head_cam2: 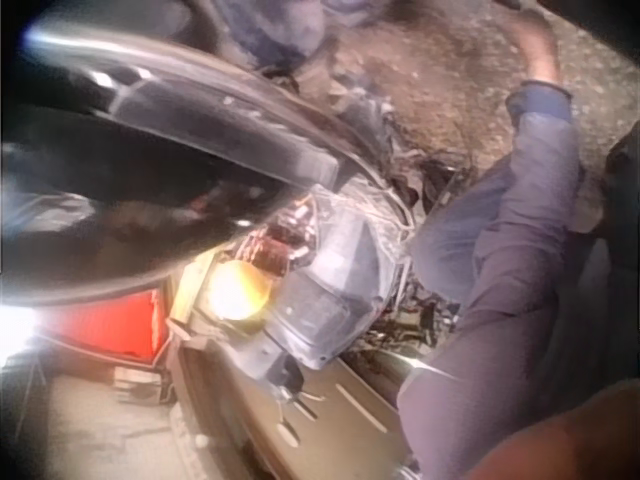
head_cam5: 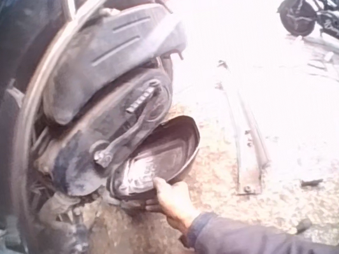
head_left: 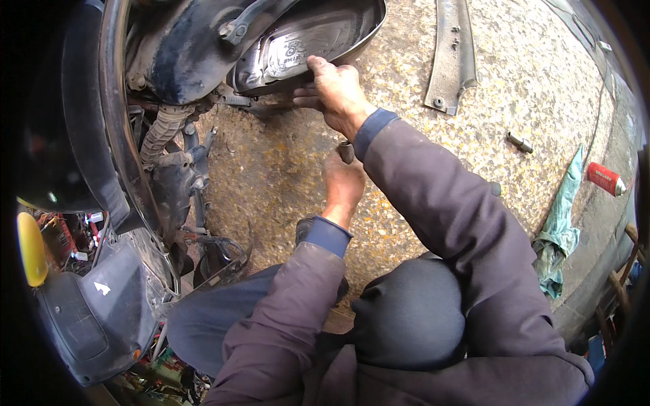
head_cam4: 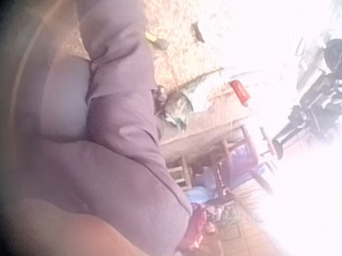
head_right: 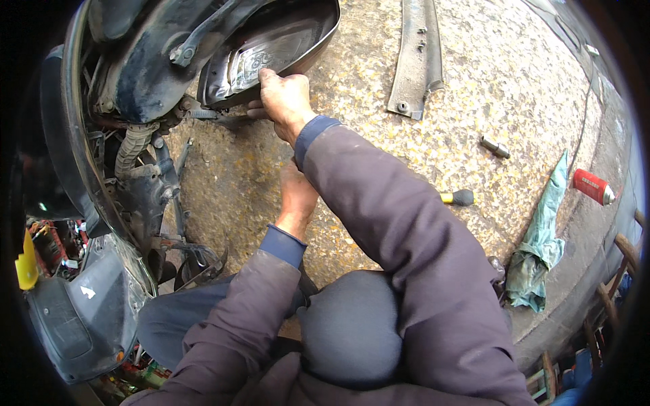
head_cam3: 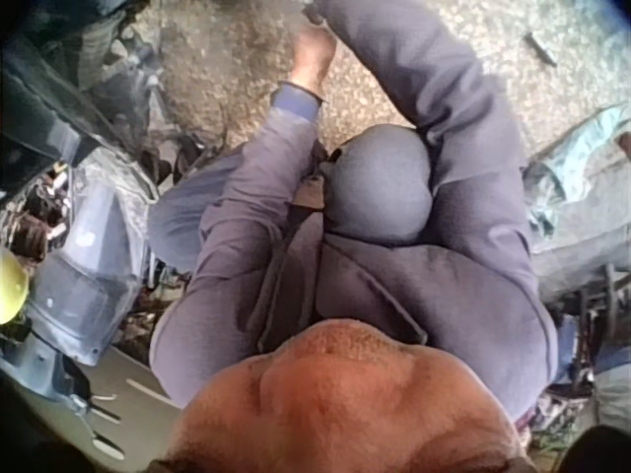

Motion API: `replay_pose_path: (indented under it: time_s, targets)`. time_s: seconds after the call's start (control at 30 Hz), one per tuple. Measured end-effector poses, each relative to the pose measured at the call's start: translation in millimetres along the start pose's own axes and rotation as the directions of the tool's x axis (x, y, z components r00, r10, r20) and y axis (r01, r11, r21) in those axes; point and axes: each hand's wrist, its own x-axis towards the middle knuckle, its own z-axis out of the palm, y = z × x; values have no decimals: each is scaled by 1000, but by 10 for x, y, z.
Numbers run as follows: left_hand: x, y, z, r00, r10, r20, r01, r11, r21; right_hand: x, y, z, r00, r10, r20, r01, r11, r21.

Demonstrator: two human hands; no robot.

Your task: The person removes a metal cover from a motorcycle, uses a cordless impact driver to remove bolts, and then wipes the area with a cloth. The person then reattaches the cover and secures it with bolts.

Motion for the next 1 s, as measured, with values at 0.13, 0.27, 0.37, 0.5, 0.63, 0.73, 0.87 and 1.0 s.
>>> replay_pose_path:
  time_s: [0.13,0.27,0.37,0.5,0.63,0.73,0.87,1.0]
  targets:
    - [-56,81,-73,937,-339,84,347,876,-336,-63,-70,-162,998,42,54,-41,999,-20]
    - [13,319,-23,907,-411,95,394,744,-539,-277,-228,-587,983,76,170,-43,981,-187]
    - [119,520,72,920,-385,74,351,725,-593,-581,-332,-1018,995,24,101,12,940,-340]
    - [420,809,26,949,-311,-56,188,698,-691,-955,-370,-1517,999,-45,-26,26,863,-505]
    - [860,988,-143,872,-466,-150,184,596,-782,-1198,-293,-1797,997,-43,-66,11,903,-430]
    - [1108,1051,-269,822,-553,-139,252,572,-781,-1297,-251,-1880,998,-29,-62,0,908,-419]
    - [1253,1065,-357,860,-506,-72,246,533,-809,-1326,-217,-1875,998,-18,-55,-5,915,-403]
    - [1221,1001,-351,871,-484,-82,228,547,-806,-1314,-195,-1839,1000,7,-22,-15,918,-396]
